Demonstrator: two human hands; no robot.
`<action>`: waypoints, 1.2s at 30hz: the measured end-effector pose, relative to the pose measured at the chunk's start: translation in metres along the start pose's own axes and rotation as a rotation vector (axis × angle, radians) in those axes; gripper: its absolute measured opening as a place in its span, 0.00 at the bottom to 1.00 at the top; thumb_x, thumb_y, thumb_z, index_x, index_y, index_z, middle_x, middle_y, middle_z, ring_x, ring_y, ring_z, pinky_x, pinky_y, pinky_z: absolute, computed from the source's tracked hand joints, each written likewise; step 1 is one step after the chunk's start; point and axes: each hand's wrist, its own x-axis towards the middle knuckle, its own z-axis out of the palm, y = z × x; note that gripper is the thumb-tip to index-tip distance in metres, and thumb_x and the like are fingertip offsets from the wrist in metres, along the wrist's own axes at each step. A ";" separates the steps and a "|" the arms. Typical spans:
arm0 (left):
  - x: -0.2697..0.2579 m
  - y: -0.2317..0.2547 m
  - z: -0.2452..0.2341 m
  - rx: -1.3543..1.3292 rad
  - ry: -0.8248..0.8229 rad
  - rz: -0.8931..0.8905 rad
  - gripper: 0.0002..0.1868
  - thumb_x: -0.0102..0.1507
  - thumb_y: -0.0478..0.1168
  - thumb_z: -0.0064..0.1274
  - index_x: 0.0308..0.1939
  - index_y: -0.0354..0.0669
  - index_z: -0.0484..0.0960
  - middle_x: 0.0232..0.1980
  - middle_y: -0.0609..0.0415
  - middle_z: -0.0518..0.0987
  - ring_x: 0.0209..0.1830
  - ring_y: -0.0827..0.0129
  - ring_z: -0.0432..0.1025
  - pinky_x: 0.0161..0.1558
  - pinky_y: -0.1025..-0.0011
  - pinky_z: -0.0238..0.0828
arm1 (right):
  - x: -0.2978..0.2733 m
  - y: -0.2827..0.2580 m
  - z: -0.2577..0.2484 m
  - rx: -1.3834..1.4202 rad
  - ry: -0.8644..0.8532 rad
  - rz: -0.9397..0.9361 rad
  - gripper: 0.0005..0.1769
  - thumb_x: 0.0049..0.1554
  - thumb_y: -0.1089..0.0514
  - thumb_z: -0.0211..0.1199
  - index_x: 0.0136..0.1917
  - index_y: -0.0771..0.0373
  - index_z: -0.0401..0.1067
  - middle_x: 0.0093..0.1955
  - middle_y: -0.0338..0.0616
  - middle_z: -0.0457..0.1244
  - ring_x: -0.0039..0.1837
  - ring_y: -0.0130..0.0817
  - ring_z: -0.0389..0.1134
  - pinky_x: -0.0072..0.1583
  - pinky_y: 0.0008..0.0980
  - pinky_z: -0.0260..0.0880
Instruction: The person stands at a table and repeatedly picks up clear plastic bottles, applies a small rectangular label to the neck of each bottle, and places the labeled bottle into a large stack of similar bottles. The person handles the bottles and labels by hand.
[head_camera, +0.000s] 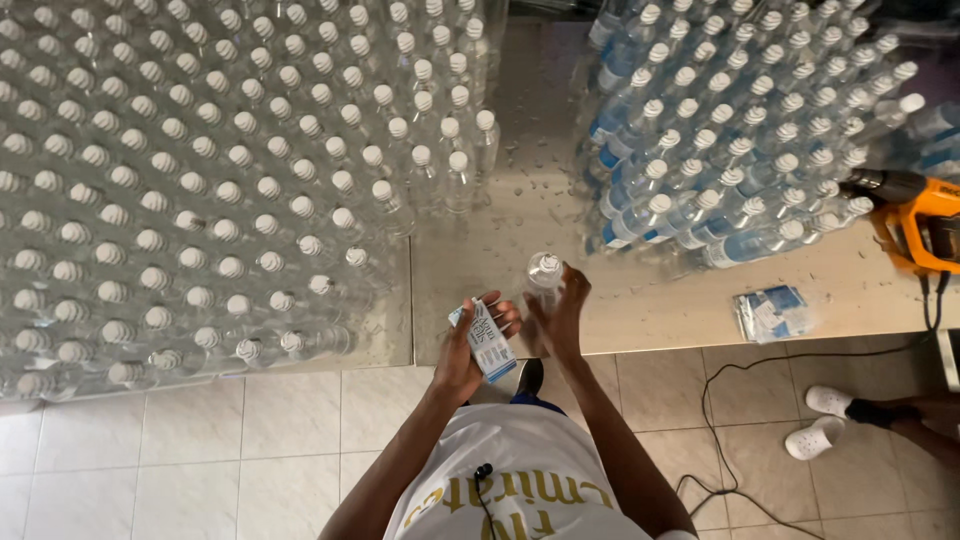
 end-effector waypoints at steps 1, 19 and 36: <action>0.002 0.000 0.008 0.003 -0.007 -0.003 0.36 0.74 0.60 0.49 0.72 0.31 0.73 0.58 0.39 0.86 0.59 0.50 0.82 0.68 0.46 0.79 | -0.010 -0.016 -0.012 -0.001 0.008 -0.001 0.50 0.59 0.46 0.77 0.83 0.66 0.55 0.74 0.60 0.49 0.75 0.62 0.56 0.72 0.53 0.73; 0.021 -0.035 0.023 -0.095 0.051 0.047 0.33 0.76 0.61 0.43 0.73 0.38 0.74 0.64 0.42 0.84 0.66 0.50 0.79 0.70 0.46 0.77 | -0.010 -0.095 -0.074 0.379 -0.303 0.412 0.12 0.57 0.53 0.81 0.50 0.63 0.85 0.41 0.48 0.74 0.47 0.29 0.71 0.50 0.31 0.72; 0.043 -0.012 0.030 0.387 -0.066 0.012 0.03 0.69 0.32 0.60 0.40 0.36 0.84 0.26 0.59 0.70 0.22 0.74 0.68 0.28 0.72 0.69 | 0.069 -0.145 -0.132 0.054 -0.409 -0.348 0.04 0.60 0.62 0.74 0.51 0.60 0.82 0.55 0.44 0.76 0.58 0.45 0.78 0.62 0.46 0.77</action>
